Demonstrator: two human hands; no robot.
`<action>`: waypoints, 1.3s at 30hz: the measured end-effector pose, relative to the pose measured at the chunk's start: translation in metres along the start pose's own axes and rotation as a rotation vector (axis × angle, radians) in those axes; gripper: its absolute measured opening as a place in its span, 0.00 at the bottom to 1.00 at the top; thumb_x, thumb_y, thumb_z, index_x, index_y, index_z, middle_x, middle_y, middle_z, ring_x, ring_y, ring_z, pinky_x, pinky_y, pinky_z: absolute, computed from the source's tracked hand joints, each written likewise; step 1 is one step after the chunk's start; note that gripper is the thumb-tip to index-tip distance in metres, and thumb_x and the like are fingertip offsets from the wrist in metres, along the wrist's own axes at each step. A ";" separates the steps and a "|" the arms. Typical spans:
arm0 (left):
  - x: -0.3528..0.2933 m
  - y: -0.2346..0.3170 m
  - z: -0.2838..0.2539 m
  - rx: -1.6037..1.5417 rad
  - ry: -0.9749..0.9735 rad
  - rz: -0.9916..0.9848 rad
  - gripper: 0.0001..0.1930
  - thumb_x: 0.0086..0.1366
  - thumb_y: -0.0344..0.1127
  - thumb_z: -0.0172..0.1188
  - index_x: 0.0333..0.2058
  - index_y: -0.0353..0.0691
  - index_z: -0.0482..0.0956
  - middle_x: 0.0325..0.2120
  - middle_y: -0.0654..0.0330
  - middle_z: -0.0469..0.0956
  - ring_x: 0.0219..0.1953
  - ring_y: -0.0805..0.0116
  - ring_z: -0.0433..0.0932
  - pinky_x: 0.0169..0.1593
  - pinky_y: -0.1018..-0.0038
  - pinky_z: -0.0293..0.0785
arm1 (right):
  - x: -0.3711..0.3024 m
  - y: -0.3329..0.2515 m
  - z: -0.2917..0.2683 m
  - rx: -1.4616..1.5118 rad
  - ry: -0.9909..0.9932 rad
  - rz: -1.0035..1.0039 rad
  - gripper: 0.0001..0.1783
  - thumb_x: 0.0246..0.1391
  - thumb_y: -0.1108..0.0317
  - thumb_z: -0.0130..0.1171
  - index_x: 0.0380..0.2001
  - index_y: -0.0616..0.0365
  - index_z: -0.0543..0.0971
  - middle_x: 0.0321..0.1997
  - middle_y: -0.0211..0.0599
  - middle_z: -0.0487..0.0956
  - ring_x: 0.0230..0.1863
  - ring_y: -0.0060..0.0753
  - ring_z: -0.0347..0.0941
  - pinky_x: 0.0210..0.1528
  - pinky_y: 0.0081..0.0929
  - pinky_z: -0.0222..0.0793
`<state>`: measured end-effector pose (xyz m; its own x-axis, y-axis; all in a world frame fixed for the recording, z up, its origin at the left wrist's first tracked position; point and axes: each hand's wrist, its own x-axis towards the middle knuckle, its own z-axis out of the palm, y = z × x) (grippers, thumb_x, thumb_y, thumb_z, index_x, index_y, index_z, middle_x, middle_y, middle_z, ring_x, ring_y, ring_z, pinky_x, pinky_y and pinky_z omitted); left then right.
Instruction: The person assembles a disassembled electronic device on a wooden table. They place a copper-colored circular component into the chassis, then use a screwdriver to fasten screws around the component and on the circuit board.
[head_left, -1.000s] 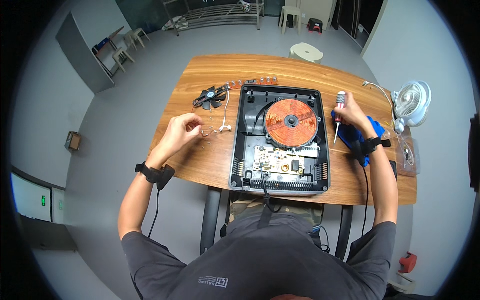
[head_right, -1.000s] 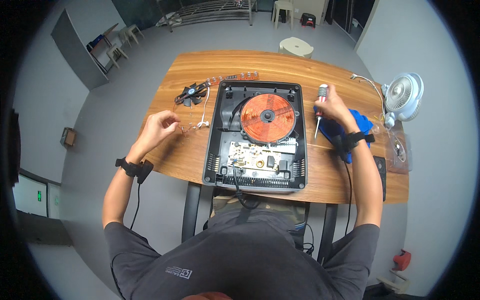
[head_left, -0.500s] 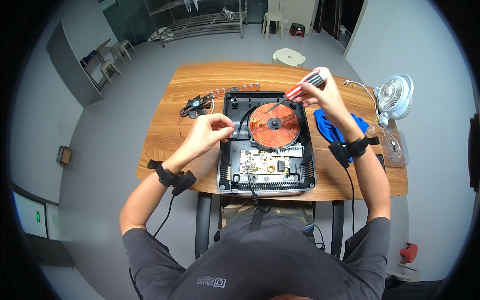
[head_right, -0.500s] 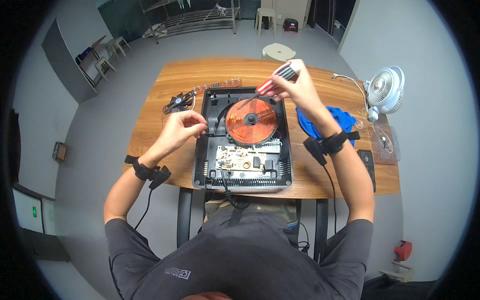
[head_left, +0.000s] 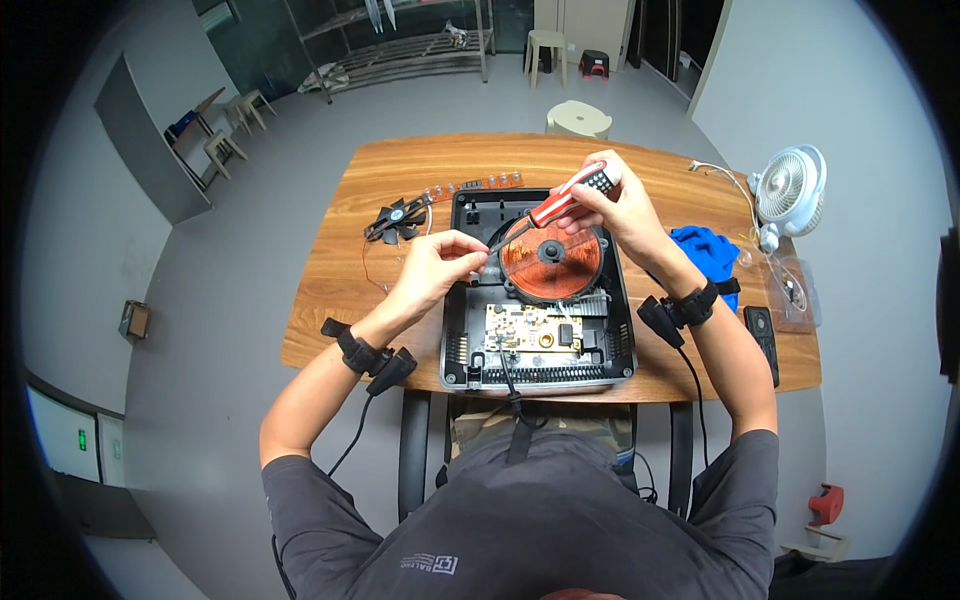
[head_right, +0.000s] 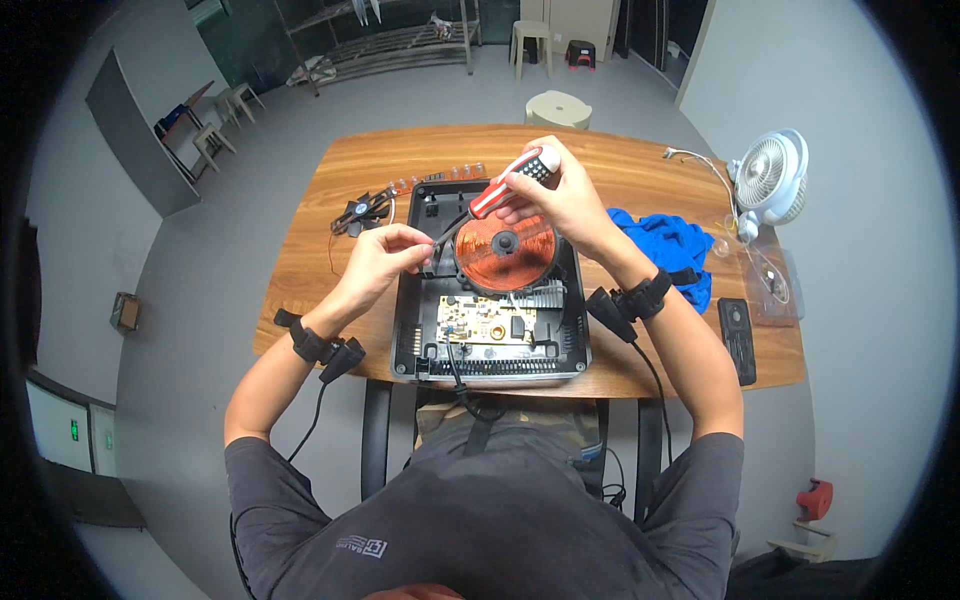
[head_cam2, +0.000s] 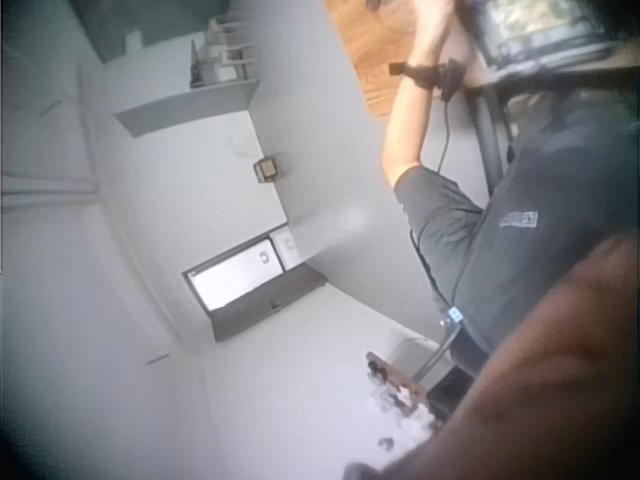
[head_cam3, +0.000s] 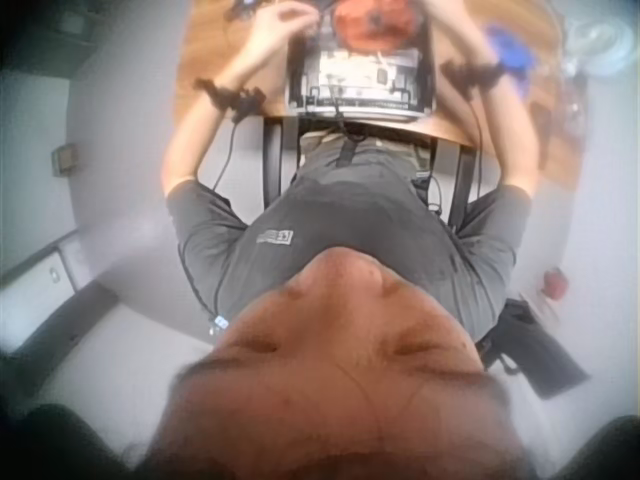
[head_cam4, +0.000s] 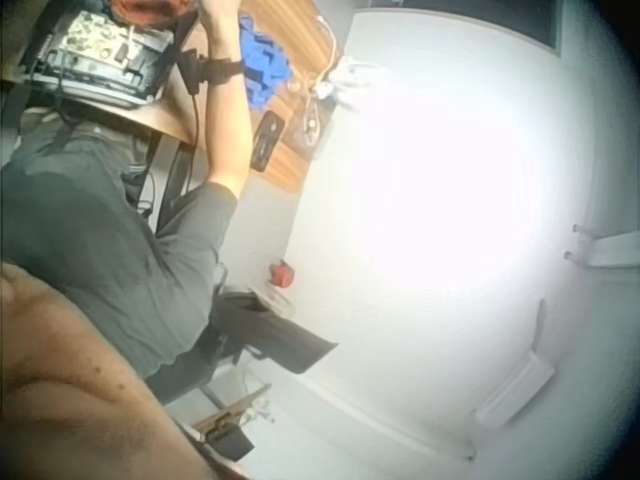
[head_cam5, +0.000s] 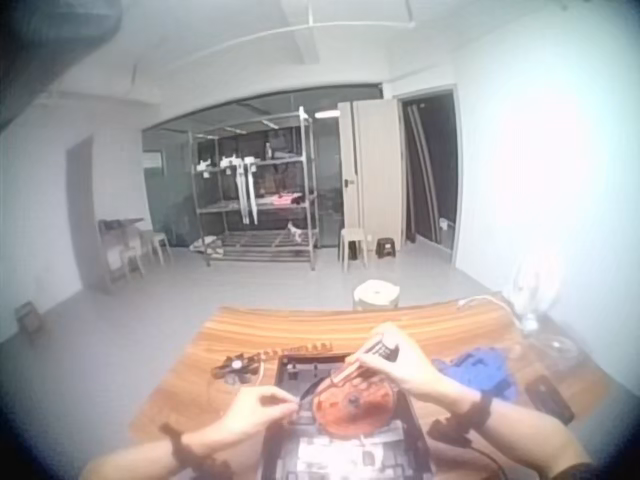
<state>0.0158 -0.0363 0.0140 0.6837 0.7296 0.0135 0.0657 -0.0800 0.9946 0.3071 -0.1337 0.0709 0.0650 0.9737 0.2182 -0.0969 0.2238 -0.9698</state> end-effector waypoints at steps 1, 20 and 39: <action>0.000 0.000 0.000 0.019 0.013 0.006 0.08 0.72 0.31 0.67 0.45 0.34 0.85 0.36 0.61 0.86 0.38 0.77 0.83 0.42 0.79 0.79 | 0.000 0.000 0.001 0.005 -0.002 0.000 0.18 0.70 0.68 0.62 0.53 0.58 0.65 0.48 0.52 0.84 0.40 0.42 0.88 0.40 0.34 0.88; 0.000 -0.006 0.004 -0.143 0.003 -0.095 0.12 0.73 0.32 0.67 0.49 0.30 0.84 0.41 0.54 0.87 0.41 0.71 0.87 0.48 0.76 0.86 | -0.007 0.008 -0.002 0.001 -0.008 -0.023 0.17 0.72 0.68 0.58 0.55 0.56 0.63 0.53 0.60 0.84 0.40 0.40 0.88 0.42 0.33 0.89; -0.007 0.000 0.005 -0.272 -0.058 -0.077 0.18 0.72 0.28 0.65 0.58 0.30 0.77 0.44 0.50 0.86 0.45 0.67 0.88 0.51 0.74 0.87 | -0.011 0.014 -0.018 0.194 -0.064 0.061 0.15 0.70 0.66 0.63 0.49 0.62 0.70 0.48 0.51 0.84 0.45 0.44 0.88 0.46 0.36 0.90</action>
<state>0.0147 -0.0454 0.0129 0.7249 0.6861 -0.0613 -0.0728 0.1649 0.9836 0.3224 -0.1422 0.0528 -0.0090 0.9850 0.1721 -0.2885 0.1623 -0.9436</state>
